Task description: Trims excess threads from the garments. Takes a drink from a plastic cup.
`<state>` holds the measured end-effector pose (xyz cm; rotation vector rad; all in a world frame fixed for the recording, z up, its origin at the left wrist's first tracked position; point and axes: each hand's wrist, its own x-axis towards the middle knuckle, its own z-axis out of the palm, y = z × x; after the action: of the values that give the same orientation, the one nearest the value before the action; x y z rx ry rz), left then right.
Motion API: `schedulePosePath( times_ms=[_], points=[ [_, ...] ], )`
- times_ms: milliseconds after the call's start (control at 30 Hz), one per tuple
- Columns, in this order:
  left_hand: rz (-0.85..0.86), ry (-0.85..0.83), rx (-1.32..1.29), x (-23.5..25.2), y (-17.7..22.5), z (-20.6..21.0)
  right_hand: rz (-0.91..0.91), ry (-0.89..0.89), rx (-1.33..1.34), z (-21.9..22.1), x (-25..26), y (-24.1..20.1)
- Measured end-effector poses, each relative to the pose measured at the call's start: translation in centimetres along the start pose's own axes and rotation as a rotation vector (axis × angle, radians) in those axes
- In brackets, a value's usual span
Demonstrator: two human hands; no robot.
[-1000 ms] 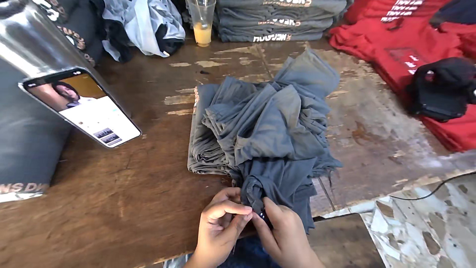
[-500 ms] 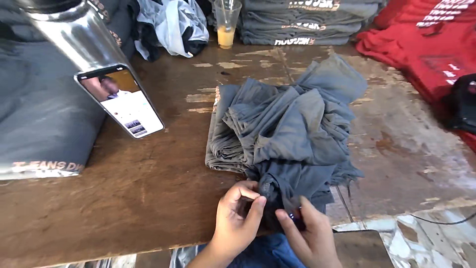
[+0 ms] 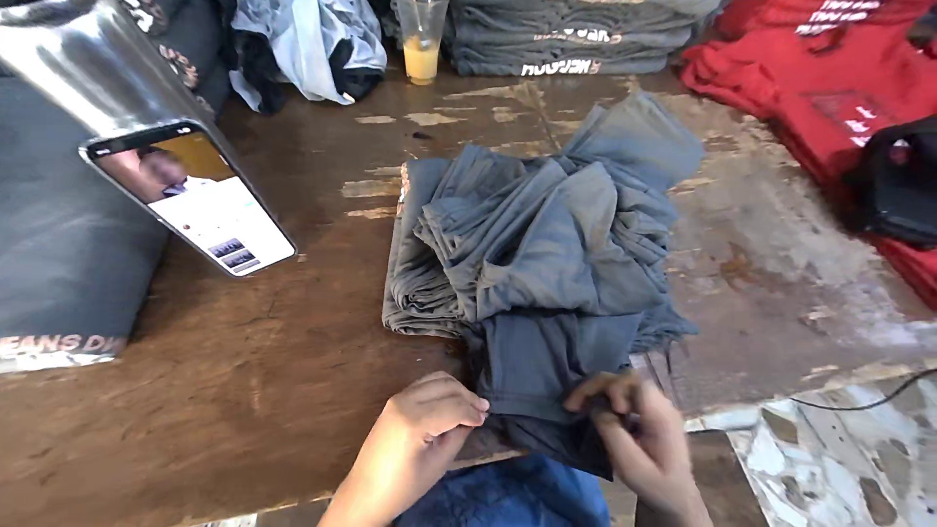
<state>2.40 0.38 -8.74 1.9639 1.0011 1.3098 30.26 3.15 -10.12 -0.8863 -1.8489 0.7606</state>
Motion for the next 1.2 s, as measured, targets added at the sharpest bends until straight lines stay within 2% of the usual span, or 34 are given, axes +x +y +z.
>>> schedulePosePath(
  times_ms=[100,233,333,767,867,967,1067,1200],
  points=[
    [-0.021,-0.068,-0.002,0.4,0.1,-0.1,0.09,-0.157,-0.383,1.1,0.2,-1.5],
    [-0.085,-0.046,-0.118,0.5,0.1,0.0,-0.024,-0.259,-0.577,1.9,0.5,-1.8],
    [-0.107,-0.039,-0.181,0.4,0.1,0.2,-0.107,-0.252,-0.601,1.9,0.1,-0.6],
    [-0.172,-0.055,-0.313,0.2,0.2,0.2,-0.013,-0.25,-0.679,2.4,0.5,-2.2],
    [-0.191,-0.005,-0.338,0.2,0.3,-0.3,0.004,-0.248,-0.672,2.3,0.5,-2.3],
    [-0.268,0.118,-0.279,0.4,0.4,0.0,-0.026,-0.2,-0.701,2.9,0.1,-1.4],
    [-0.345,0.137,-0.182,0.5,0.6,0.8,-0.016,-0.208,-0.721,3.2,0.1,-1.4],
    [-0.278,0.105,-0.033,0.4,0.4,1.3,-0.001,-0.231,-0.754,3.2,0.3,-1.7]
  ],
)
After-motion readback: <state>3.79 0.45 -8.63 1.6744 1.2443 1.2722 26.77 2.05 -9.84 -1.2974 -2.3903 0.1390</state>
